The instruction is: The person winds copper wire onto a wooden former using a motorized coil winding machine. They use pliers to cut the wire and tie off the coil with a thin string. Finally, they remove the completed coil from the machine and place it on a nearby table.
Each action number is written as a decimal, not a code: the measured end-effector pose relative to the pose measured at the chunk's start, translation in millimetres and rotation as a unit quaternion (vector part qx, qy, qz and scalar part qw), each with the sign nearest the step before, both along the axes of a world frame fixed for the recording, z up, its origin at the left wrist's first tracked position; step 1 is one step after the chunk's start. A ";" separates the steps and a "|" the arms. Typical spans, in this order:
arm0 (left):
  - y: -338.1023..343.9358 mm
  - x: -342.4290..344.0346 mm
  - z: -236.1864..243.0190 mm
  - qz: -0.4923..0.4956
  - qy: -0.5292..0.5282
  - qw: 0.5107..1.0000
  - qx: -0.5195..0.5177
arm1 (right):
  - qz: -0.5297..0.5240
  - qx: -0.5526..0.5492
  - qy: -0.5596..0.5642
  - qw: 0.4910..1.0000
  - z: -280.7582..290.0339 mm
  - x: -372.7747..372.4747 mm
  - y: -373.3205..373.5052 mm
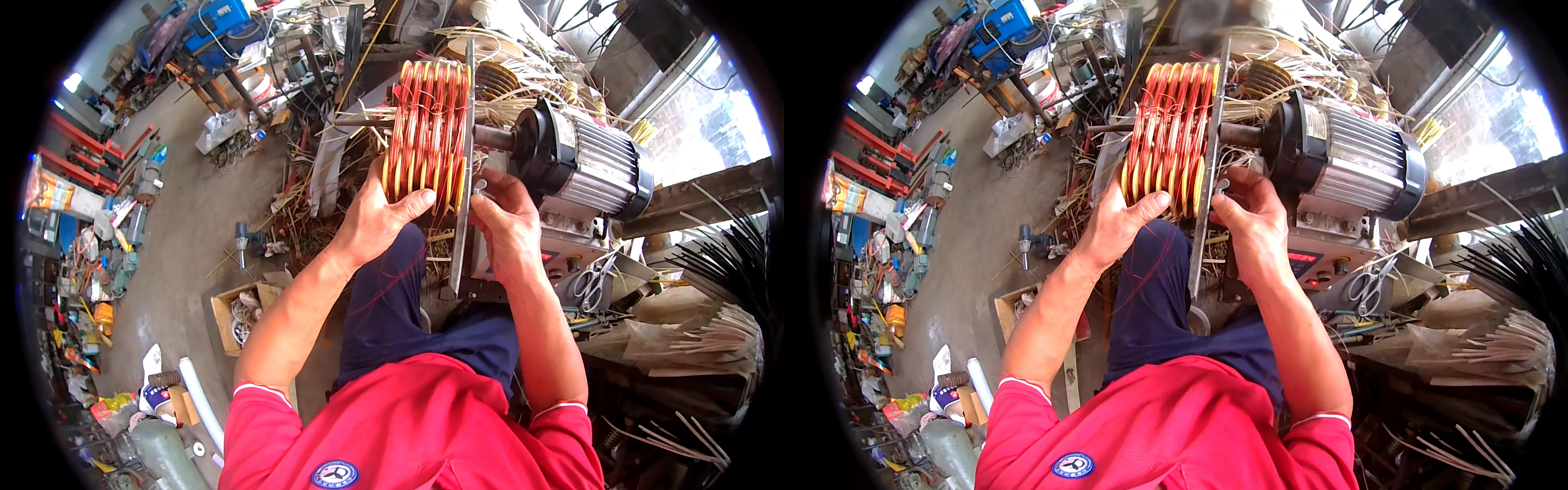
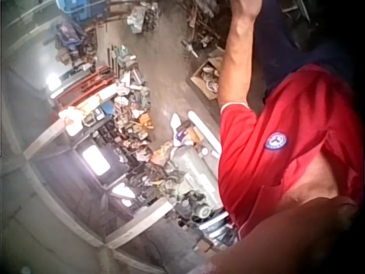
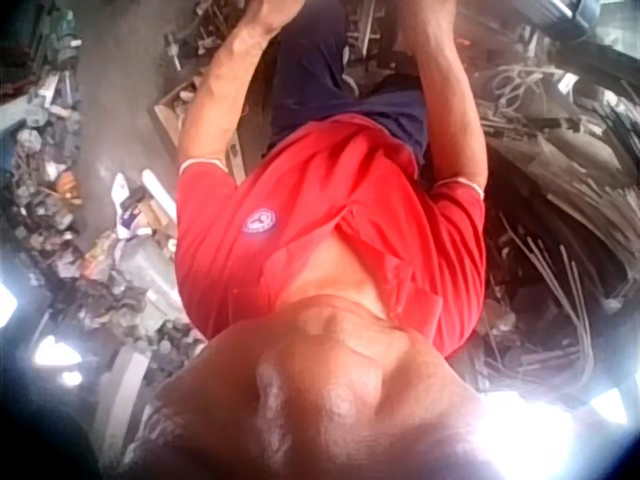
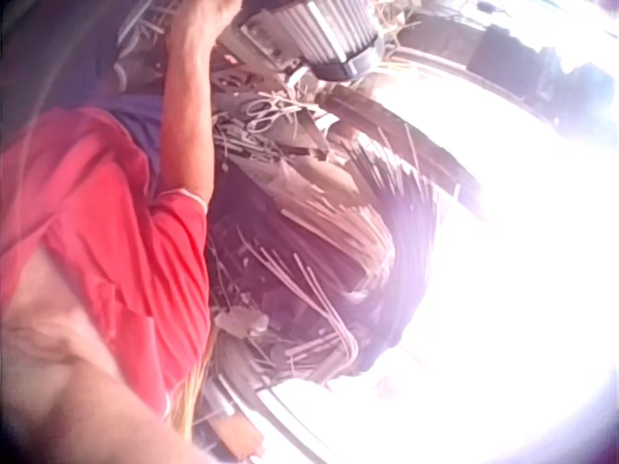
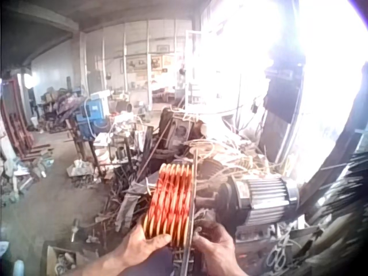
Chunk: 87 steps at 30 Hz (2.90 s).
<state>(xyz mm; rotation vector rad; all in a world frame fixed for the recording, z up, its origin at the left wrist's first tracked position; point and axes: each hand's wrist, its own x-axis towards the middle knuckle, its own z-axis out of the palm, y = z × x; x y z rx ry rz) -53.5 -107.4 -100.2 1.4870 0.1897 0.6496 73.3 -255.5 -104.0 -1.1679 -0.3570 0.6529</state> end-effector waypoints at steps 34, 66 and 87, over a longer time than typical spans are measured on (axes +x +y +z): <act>5.5 -1.3 8.4 -0.057 0.029 0.998 -0.005 | 0.045 0.034 0.043 0.997 -7.2 10.2 -6.8; 3.4 -1.5 1.6 -0.020 0.017 1.000 -0.012 | 0.045 0.027 0.049 0.997 -7.3 9.7 -1.8; 5.3 -1.0 1.6 -0.024 0.022 0.999 0.006 | 0.024 0.050 0.072 0.996 -6.9 8.3 1.0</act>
